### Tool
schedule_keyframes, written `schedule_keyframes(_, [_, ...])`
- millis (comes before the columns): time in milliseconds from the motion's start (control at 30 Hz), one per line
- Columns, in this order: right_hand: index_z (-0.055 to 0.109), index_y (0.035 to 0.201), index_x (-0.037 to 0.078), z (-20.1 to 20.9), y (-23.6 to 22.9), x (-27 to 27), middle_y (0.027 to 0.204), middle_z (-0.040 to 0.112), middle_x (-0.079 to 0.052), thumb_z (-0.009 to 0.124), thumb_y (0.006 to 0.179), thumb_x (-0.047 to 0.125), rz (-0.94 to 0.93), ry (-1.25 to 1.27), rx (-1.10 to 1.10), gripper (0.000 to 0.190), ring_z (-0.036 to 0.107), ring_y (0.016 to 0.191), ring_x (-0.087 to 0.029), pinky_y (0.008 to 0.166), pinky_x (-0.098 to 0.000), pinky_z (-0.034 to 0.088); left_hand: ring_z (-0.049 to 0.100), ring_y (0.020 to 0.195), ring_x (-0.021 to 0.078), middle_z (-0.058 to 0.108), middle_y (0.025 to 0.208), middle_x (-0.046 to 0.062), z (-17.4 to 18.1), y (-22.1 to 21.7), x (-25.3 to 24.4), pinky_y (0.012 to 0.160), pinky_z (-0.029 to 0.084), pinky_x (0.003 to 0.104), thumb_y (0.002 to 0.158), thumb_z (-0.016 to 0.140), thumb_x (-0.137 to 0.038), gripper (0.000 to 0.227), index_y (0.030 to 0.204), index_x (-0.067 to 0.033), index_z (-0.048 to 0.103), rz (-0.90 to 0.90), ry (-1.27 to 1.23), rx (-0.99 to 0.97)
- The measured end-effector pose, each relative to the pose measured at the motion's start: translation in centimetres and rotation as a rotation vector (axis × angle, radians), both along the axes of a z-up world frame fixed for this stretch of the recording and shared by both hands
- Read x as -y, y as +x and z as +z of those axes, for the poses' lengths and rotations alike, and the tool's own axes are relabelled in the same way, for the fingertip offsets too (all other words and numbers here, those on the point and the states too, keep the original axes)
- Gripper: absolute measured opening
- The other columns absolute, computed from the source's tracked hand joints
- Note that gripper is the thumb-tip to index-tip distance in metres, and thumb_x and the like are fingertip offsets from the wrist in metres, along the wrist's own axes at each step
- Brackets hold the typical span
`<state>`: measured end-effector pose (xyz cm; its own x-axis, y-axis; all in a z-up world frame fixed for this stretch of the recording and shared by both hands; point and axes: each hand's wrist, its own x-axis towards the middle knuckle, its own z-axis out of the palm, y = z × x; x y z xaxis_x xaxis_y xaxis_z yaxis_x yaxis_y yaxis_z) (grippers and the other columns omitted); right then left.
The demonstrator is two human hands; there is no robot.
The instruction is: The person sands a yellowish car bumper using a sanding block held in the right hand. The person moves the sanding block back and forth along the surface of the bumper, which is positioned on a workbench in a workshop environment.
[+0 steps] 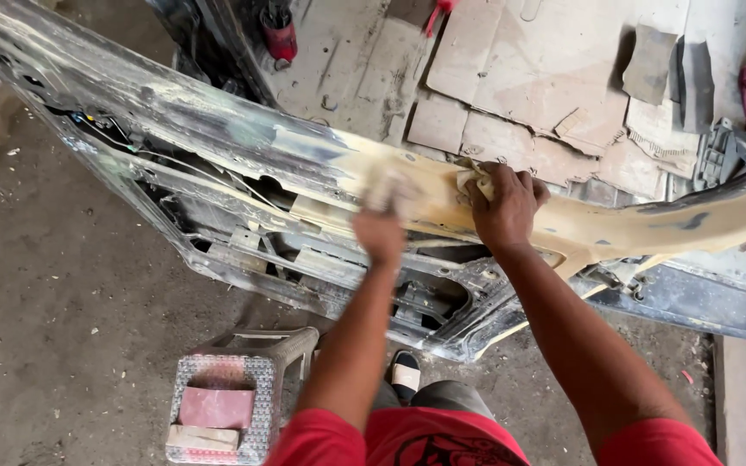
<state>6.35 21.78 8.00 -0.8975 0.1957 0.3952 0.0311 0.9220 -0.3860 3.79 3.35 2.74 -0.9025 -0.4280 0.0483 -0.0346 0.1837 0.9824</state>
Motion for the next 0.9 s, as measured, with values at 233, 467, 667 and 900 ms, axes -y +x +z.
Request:
schedule_keyframes(233, [0.069,0.121,0.014,-0.9,0.2,-1.0,0.112,0.071,-0.006,0.080,0.093,0.025,0.065,-0.024,-0.090,0.032,0.058,0.107,-0.028,0.104,-0.0460,0.029,0.064,0.051,0.0132,0.073,0.071,0.007,-3.3,-7.1,7.3,0.044,0.052,0.026,0.093,0.071,-0.052,0.052,0.105,-0.0017,0.074,-0.029,-0.520,0.145])
schedule_keyframes(467, [0.074,0.117,0.019,-1.0,-0.2,-0.6,0.120,0.068,-0.008,0.081,0.087,0.021,0.020,0.086,-0.202,0.031,0.053,0.113,-0.029,0.100,-0.0443,0.036,0.070,0.060,0.0179,0.074,0.077,0.007,-3.0,-2.3,-0.6,0.050,0.056,0.031,0.090,0.071,-0.051,0.045,0.111,-0.0124,0.067,-0.078,-0.659,-0.053])
schedule_keyframes(667, [0.075,0.118,0.023,-4.1,2.6,-6.1,0.116,0.067,-0.005,0.080,0.104,0.017,-0.076,0.073,-0.208,0.016,0.053,0.111,-0.022,0.097,-0.0423,0.045,0.074,0.057,0.0228,0.075,0.073,0.013,2.2,-6.3,12.1,0.044,0.058,0.035,0.100,0.066,-0.042,0.047,0.126,-0.0025,0.065,-0.055,-0.622,0.132])
schedule_keyframes(900, [0.061,0.132,0.011,-6.4,5.0,0.4,0.138,0.062,-0.015,0.068,0.104,0.016,-0.305,0.170,-0.100,0.028,0.052,0.124,-0.032,0.107,-0.0521,0.041,0.070,0.058,0.0326,0.072,0.070,0.024,4.5,-4.6,20.4,0.051,0.054,0.043,0.097,0.079,-0.031,0.042,0.094,0.0088,0.068,-0.063,-0.635,-0.215])
